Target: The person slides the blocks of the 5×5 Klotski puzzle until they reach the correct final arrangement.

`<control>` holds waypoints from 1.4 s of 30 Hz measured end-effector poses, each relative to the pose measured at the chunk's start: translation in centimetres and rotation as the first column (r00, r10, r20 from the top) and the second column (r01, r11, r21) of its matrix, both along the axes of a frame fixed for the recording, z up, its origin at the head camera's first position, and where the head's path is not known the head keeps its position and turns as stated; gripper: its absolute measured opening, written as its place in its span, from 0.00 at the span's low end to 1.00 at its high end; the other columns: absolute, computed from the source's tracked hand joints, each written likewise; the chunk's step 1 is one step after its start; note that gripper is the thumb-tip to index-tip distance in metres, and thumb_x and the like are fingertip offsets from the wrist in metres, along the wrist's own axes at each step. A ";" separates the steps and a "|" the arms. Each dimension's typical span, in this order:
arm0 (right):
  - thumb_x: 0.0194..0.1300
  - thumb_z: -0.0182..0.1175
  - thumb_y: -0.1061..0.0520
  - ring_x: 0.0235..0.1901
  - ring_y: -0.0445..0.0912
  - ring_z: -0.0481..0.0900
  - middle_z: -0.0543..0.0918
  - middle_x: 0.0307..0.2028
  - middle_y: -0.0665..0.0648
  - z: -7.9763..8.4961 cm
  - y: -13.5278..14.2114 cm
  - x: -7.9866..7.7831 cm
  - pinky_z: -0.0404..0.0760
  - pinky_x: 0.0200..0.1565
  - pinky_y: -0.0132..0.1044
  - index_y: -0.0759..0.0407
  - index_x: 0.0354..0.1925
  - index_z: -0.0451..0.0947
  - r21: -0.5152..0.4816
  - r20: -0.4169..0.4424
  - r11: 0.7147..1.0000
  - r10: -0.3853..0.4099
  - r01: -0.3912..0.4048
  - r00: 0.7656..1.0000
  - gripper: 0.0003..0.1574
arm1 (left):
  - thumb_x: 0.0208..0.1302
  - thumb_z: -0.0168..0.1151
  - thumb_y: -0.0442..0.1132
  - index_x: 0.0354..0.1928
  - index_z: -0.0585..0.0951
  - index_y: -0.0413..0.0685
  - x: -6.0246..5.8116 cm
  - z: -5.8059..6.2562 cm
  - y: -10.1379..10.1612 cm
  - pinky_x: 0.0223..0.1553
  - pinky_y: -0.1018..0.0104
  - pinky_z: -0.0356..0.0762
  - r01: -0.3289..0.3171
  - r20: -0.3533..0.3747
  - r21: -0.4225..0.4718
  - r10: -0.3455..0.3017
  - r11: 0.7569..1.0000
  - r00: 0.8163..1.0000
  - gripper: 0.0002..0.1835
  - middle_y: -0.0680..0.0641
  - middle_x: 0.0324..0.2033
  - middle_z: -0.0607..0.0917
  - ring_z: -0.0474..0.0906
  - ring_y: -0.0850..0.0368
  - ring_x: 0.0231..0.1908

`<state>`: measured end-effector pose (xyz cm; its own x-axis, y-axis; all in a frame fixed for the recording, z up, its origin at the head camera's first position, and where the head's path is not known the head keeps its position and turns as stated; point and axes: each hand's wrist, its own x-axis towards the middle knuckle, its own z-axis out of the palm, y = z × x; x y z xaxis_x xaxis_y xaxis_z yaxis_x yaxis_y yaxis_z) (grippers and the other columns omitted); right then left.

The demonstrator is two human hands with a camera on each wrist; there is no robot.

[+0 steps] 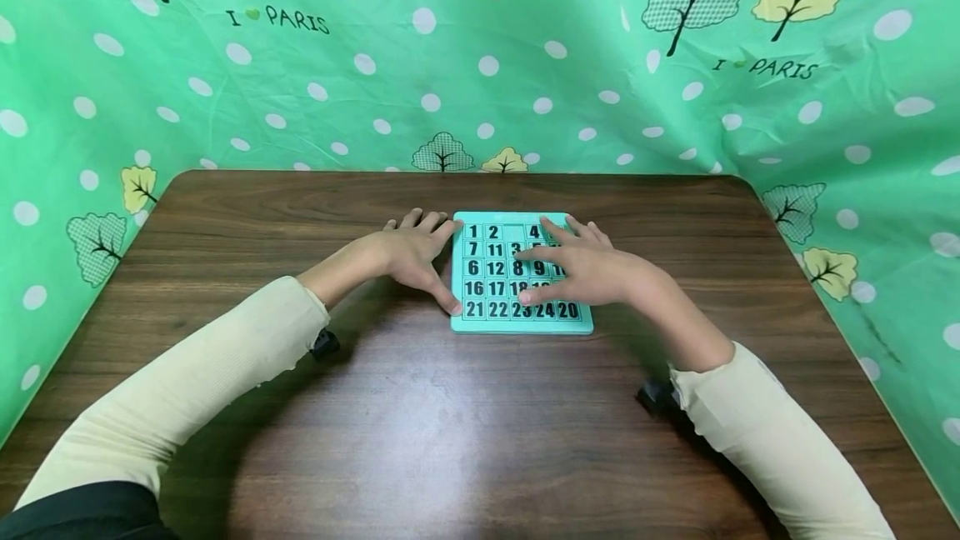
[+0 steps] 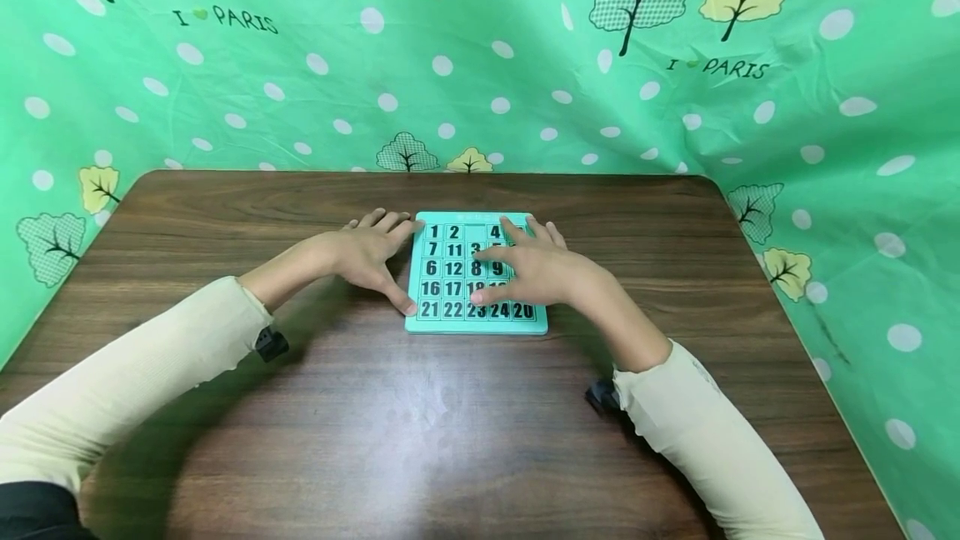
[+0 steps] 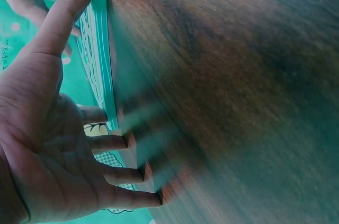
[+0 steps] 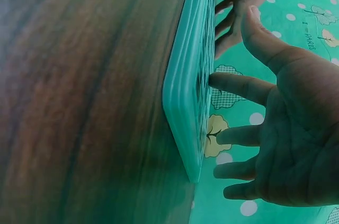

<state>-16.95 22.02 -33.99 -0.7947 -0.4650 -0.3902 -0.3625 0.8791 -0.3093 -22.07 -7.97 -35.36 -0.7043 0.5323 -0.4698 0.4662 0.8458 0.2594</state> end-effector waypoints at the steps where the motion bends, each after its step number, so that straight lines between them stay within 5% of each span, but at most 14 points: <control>1: 0.76 0.65 0.23 0.90 0.77 0.32 0.43 0.93 0.68 -0.1 0.1 0.0 0.34 0.85 0.81 0.40 0.85 0.72 -0.003 -0.003 1.000 -0.001 0.001 1.000 0.50 | 0.45 0.79 0.85 0.94 0.40 0.59 0.0 0.0 0.0 0.86 0.18 0.43 0.000 0.001 -0.001 0.000 1.000 1.000 0.85 0.40 0.93 0.43 0.36 0.27 0.91; 10: 0.77 0.63 0.21 0.89 0.81 0.34 0.40 0.92 0.71 -0.1 2.1 -1.4 0.34 0.85 0.81 0.41 0.90 0.63 -0.004 -0.045 0.997 -0.079 0.079 0.996 0.56 | 0.49 0.79 0.83 0.94 0.38 0.60 -0.3 -0.5 0.1 0.86 0.19 0.42 -0.010 0.003 -0.018 0.010 1.000 1.000 0.83 0.40 0.93 0.41 0.34 0.28 0.92; 18: 0.77 0.63 0.21 0.88 0.82 0.34 0.41 0.92 0.71 -0.5 1.7 -1.9 0.34 0.85 0.81 0.41 0.89 0.65 -0.004 -0.016 0.997 -0.075 0.075 0.997 0.55 | 0.52 0.79 0.81 0.94 0.38 0.59 -0.2 -0.4 0.1 0.87 0.20 0.41 -0.003 0.007 -0.016 0.003 1.000 1.000 0.82 0.40 0.93 0.41 0.33 0.27 0.92; 30: 0.78 0.62 0.22 0.89 0.80 0.34 0.38 0.93 0.69 -0.8 -0.1 -2.4 0.33 0.86 0.78 0.39 0.90 0.61 0.017 -0.004 0.999 -0.046 0.046 0.999 0.55 | 0.39 0.77 0.90 0.94 0.39 0.62 -0.6 -0.9 0.1 0.84 0.16 0.44 -0.008 -0.010 -0.006 0.008 1.000 1.000 0.89 0.40 0.93 0.43 0.36 0.26 0.91; 42: 0.75 0.66 0.22 0.89 0.80 0.33 0.40 0.92 0.70 -0.2 1.6 0.2 0.33 0.84 0.82 0.40 0.87 0.68 -0.005 -0.033 0.998 -0.062 0.062 0.998 0.54 | 0.51 0.79 0.82 0.94 0.39 0.59 -0.2 -0.4 0.0 0.86 0.20 0.42 -0.001 -0.002 -0.012 0.001 1.000 1.000 0.82 0.40 0.93 0.42 0.35 0.27 0.91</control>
